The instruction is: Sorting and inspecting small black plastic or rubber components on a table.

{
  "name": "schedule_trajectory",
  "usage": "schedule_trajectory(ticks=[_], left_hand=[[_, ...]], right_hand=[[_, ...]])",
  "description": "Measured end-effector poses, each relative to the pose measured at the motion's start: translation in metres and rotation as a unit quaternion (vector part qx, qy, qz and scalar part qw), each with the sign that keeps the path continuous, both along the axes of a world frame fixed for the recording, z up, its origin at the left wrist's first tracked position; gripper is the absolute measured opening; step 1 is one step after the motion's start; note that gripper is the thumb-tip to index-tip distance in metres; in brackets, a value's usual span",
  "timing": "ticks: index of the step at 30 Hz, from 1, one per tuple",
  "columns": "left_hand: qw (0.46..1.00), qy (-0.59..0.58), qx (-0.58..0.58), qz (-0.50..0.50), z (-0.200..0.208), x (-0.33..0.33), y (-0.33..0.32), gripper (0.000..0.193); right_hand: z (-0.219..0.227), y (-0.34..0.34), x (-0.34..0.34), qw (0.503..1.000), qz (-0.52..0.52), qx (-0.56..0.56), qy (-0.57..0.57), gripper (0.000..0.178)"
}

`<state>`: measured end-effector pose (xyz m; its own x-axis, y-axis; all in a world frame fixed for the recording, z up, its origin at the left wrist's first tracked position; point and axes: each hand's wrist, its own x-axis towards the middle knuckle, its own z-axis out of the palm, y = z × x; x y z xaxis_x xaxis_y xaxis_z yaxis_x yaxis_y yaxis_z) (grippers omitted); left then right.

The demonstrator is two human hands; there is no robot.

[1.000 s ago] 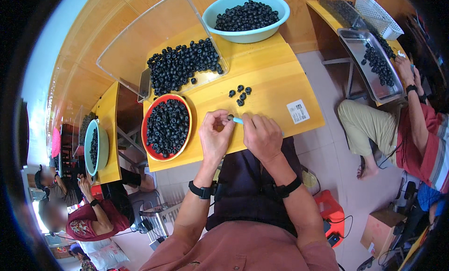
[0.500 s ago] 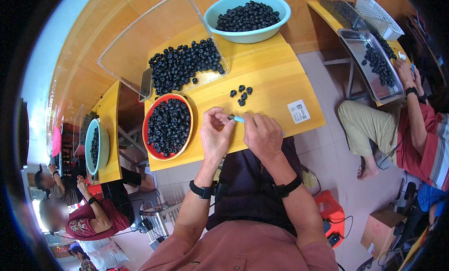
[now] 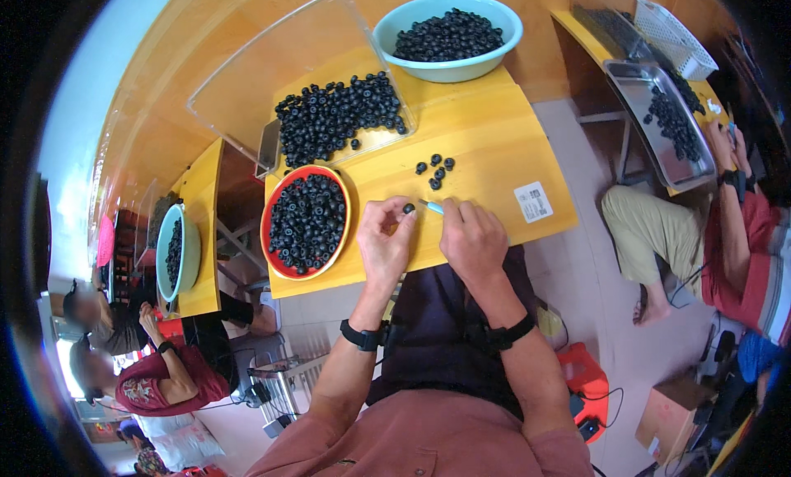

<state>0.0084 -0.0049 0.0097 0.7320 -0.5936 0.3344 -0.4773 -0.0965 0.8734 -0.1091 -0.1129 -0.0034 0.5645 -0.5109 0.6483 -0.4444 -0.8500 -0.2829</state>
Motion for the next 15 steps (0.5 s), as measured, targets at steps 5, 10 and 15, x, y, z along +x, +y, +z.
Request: schedule_trajectory(ticks=[5,10,15], left_hand=[[0.992,-0.119,0.016,0.029,0.014,0.012,0.031,0.022],[0.943,-0.281,0.087,0.158,0.045,0.050,0.066,0.028],[0.956,-0.270,0.106,0.045,0.063,0.059,0.039,0.032]], right_hand=[[0.001,0.003,-0.004,1.000,-0.013,-0.009,-0.009,0.013],[-0.001,0.001,-0.008,1.000,-0.016,-0.014,0.002,0.014],[-0.003,0.002,-0.004,0.999,-0.016,-0.021,-0.023,0.014]])
